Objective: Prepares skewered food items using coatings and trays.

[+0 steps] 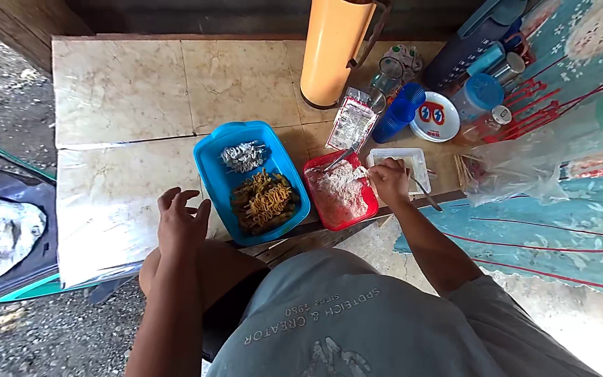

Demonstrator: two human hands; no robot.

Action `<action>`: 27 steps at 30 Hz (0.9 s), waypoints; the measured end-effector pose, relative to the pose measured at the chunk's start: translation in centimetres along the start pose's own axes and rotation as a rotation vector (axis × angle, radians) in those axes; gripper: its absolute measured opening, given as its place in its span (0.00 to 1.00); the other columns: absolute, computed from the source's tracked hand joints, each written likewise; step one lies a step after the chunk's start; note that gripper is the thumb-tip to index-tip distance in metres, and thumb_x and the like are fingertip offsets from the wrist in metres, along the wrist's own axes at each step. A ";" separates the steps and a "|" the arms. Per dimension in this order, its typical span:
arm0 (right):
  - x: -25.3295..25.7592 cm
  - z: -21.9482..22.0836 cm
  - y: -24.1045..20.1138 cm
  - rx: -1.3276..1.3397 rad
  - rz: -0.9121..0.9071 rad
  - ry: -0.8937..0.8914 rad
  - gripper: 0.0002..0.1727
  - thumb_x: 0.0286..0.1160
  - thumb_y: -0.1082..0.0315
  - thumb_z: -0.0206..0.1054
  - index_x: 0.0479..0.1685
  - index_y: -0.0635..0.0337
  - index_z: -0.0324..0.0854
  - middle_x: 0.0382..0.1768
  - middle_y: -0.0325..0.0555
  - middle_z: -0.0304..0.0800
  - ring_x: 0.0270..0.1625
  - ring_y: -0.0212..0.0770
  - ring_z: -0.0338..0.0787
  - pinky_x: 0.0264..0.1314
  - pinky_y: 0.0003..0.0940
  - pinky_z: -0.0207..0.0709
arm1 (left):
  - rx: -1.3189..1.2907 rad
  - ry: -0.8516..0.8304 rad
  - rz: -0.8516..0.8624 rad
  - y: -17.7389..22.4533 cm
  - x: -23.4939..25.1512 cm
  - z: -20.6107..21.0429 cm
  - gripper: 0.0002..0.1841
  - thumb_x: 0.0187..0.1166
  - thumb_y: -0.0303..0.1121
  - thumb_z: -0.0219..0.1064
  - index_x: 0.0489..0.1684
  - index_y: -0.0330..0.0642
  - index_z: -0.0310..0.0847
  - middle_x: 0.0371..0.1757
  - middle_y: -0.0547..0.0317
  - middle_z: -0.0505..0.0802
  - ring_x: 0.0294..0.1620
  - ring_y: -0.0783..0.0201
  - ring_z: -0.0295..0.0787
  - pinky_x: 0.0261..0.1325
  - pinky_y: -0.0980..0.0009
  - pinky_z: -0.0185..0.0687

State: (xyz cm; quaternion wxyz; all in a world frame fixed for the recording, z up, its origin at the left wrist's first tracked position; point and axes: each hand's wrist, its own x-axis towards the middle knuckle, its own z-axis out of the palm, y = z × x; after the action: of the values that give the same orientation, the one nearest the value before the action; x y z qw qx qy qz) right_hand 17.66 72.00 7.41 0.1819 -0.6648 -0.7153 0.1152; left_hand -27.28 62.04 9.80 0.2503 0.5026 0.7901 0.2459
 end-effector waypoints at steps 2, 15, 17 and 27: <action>-0.2 0.2 0.0 -0.028 -0.010 -0.013 0.09 0.79 0.66 0.69 0.45 0.53 0.97 0.52 0.53 0.93 0.66 0.60 0.83 0.70 0.66 0.66 | 0.004 -0.004 -0.006 -0.1 -0.2 0.0 0.18 0.87 0.39 0.65 0.67 0.38 0.81 0.86 0.37 0.68 0.57 0.42 0.89 0.57 0.44 0.85; -0.1 -0.1 0.7 -0.005 -0.014 -0.025 0.09 0.80 0.67 0.69 0.46 0.58 0.96 0.54 0.57 0.92 0.66 0.65 0.83 0.71 0.70 0.66 | -0.044 0.009 -0.007 0.4 -0.6 -0.3 0.17 0.86 0.37 0.66 0.67 0.37 0.81 0.86 0.36 0.69 0.57 0.42 0.89 0.56 0.44 0.86; 0.7 -0.4 -0.2 0.107 -0.010 -0.013 0.08 0.78 0.68 0.71 0.44 0.61 0.96 0.52 0.60 0.92 0.64 0.65 0.83 0.71 0.69 0.67 | -0.055 0.010 0.007 0.3 -0.5 -0.3 0.18 0.86 0.37 0.66 0.68 0.37 0.81 0.85 0.36 0.69 0.57 0.42 0.90 0.55 0.43 0.86; 8.5 2.3 -15.5 0.297 -0.151 -0.193 0.11 0.77 0.65 0.73 0.48 0.62 0.94 0.54 0.59 0.90 0.66 0.59 0.84 0.74 0.59 0.73 | -0.086 -0.011 0.006 0.1 -0.2 -0.5 0.18 0.86 0.41 0.67 0.67 0.40 0.81 0.85 0.39 0.70 0.54 0.43 0.90 0.53 0.42 0.86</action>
State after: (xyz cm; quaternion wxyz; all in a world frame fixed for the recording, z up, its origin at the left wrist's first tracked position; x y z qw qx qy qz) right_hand 2.20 79.20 12.48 0.2170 -0.5608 -0.7525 0.2686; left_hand -27.49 61.80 10.28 0.2752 0.4949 0.7761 0.2775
